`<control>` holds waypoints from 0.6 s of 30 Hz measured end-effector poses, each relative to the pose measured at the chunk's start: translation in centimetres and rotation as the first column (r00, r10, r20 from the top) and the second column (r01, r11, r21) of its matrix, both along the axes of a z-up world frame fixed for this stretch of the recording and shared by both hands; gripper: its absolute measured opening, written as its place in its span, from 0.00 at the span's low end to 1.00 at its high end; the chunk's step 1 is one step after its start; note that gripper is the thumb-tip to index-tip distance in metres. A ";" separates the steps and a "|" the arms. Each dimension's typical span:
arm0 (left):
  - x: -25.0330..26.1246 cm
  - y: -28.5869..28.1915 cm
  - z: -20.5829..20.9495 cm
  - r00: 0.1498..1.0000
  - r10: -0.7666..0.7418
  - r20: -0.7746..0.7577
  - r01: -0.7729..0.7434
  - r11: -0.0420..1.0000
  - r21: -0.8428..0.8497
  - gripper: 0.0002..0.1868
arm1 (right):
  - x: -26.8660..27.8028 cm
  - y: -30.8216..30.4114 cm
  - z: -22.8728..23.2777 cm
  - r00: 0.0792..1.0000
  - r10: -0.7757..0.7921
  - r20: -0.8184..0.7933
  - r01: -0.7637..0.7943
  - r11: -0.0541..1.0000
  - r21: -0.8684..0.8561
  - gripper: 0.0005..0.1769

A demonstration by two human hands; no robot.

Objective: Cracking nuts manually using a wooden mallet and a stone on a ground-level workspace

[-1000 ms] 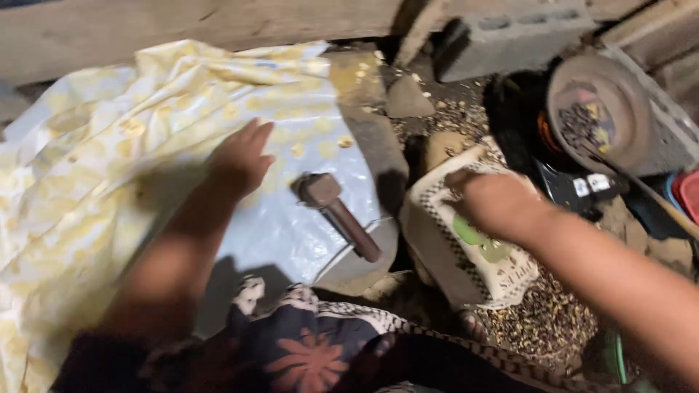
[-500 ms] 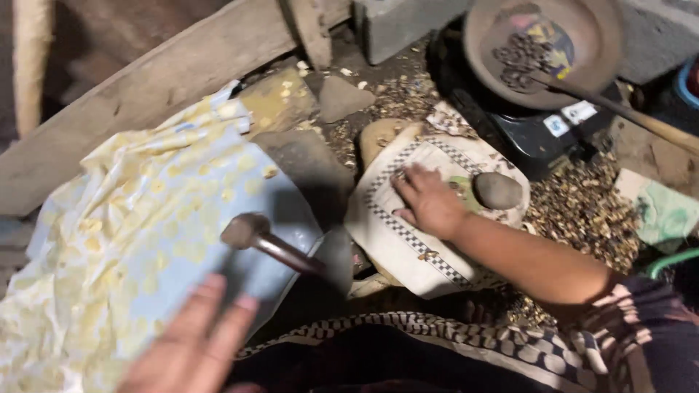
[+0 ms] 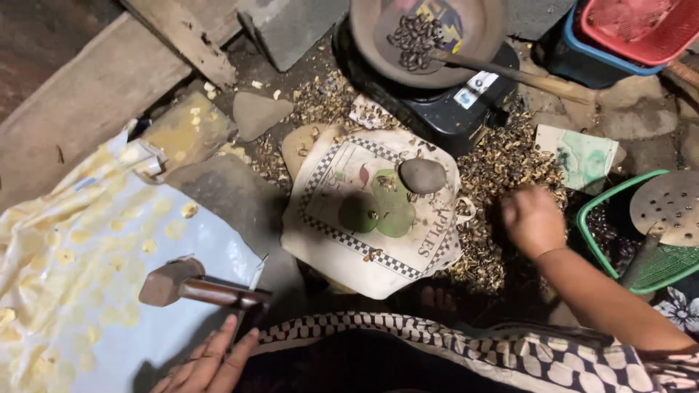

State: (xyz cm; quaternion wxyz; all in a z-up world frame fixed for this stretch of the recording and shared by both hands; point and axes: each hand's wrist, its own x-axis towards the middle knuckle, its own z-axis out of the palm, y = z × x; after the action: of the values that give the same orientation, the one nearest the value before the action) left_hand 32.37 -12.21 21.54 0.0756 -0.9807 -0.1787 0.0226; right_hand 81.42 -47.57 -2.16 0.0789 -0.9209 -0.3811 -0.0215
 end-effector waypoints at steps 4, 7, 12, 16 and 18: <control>-2.4 -0.7 -6.1 0.996 0.010 0.086 -0.009 1.000 -0.006 0.31 | 12.9 -4.5 -1.2 0.941 -0.277 0.196 0.155 0.864 0.479 0.07; -2.6 -1.6 -7.1 0.963 0.267 0.021 -0.264 0.960 -0.098 0.27 | 21.9 -4.2 2.7 0.850 -0.464 0.250 0.106 0.616 0.781 0.14; 1.6 1.0 -2.2 0.476 0.246 -0.844 -0.562 0.823 -0.078 0.46 | 20.5 7.6 17.9 0.512 -0.108 -0.852 0.422 0.896 0.139 0.35; 3.2 1.6 -1.3 0.398 0.216 -0.892 -0.601 0.796 -0.075 0.47 | 19.7 11.9 16.1 0.341 -0.058 -0.938 0.247 0.969 0.030 0.24; 4.7 1.8 0.2 0.390 0.064 -0.919 -0.585 0.787 -0.194 0.43 | 16.8 13.6 16.9 0.524 -0.214 -0.825 0.480 0.874 0.078 0.09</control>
State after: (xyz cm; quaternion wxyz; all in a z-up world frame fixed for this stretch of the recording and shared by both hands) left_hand 37.03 -10.41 21.71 -0.1021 -0.7496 -0.2978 0.5822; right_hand 98.21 -34.01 14.78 0.3707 -0.8665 -0.1037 0.3179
